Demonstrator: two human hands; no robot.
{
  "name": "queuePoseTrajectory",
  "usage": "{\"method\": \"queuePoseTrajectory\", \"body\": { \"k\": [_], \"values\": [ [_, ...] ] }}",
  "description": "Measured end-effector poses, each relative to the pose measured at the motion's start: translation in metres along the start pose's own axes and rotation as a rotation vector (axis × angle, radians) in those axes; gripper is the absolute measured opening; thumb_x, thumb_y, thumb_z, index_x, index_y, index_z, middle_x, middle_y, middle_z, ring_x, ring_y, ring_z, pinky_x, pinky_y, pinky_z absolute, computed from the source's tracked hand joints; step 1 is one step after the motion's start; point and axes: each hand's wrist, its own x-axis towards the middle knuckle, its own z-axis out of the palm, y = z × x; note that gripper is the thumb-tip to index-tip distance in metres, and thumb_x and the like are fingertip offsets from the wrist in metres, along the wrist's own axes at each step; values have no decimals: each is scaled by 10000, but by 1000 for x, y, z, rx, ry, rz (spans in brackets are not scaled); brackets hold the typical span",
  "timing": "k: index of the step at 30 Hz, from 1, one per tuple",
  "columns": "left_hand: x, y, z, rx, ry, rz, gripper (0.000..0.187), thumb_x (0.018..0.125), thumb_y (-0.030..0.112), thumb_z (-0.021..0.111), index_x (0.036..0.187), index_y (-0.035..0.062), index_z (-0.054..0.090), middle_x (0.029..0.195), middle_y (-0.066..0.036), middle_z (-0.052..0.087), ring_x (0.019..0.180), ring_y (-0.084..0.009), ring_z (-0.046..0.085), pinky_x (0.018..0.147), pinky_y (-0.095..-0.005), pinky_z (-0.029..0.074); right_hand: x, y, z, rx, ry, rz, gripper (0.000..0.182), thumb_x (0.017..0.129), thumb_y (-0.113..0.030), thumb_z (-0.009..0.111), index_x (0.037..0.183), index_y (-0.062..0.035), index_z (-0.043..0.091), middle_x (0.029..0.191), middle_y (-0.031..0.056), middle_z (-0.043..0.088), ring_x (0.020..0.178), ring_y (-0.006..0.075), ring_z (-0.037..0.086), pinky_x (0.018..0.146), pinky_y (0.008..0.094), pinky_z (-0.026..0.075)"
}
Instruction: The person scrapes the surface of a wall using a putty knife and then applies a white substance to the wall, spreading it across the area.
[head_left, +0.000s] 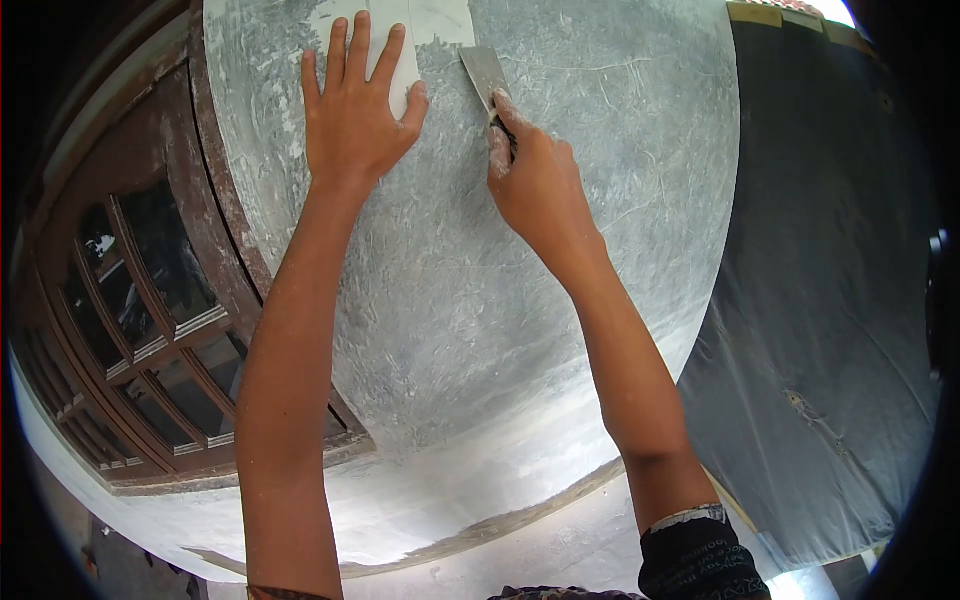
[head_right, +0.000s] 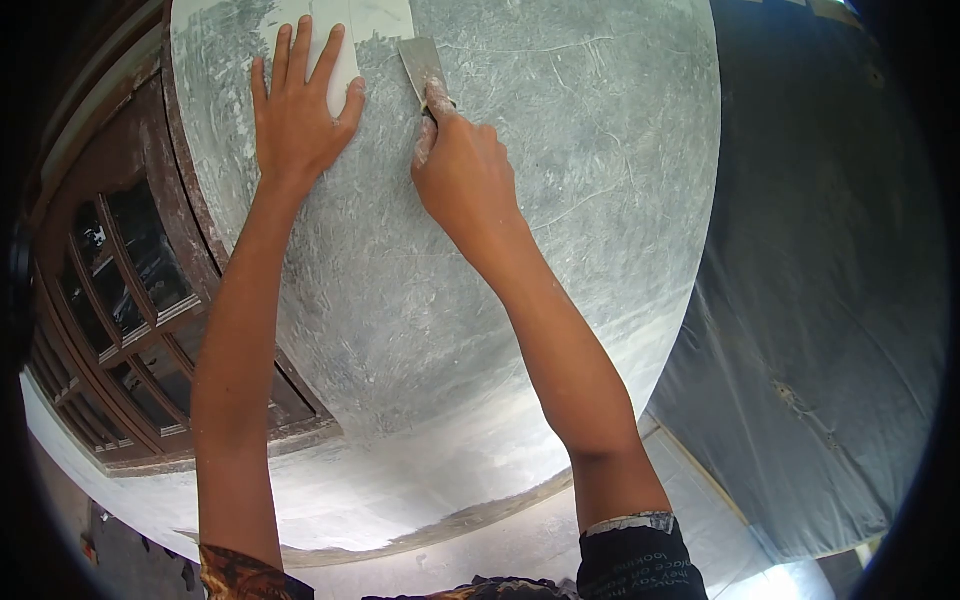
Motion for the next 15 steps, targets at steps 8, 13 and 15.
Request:
{"method": "queuePoseTrajectory", "body": {
  "k": [8, 13, 15],
  "values": [
    [-1, 1, 0, 0, -1, 4, 642, 967, 444, 560, 1570, 258, 444, 1660, -89, 344, 1563, -267, 239, 1270, -542, 130, 8, 9, 1, -42, 17, -47, 455, 998, -153, 536, 1443, -68, 570, 833, 290, 707, 769, 478, 702, 741, 546, 574],
    [-1, 0, -1, 20, -15, -1, 644, 966, 448, 559, 1571, 259, 444, 1660, -88, 343, 1564, -265, 236, 1271, -540, 128, -14, 7, -5, -35, -16, -12, 459, 995, -147, 534, 1445, -56, 561, 851, 292, 707, 790, 481, 697, 758, 553, 568],
    [-2, 1, -1, 21, -15, -2, 643, 967, 447, 559, 1571, 259, 444, 1660, -89, 344, 1564, -265, 236, 1271, -538, 127, -16, 7, -4, -41, -47, 24, 459, 995, -146, 534, 1443, -51, 561, 855, 293, 706, 794, 482, 694, 763, 557, 565]
  ]
}}
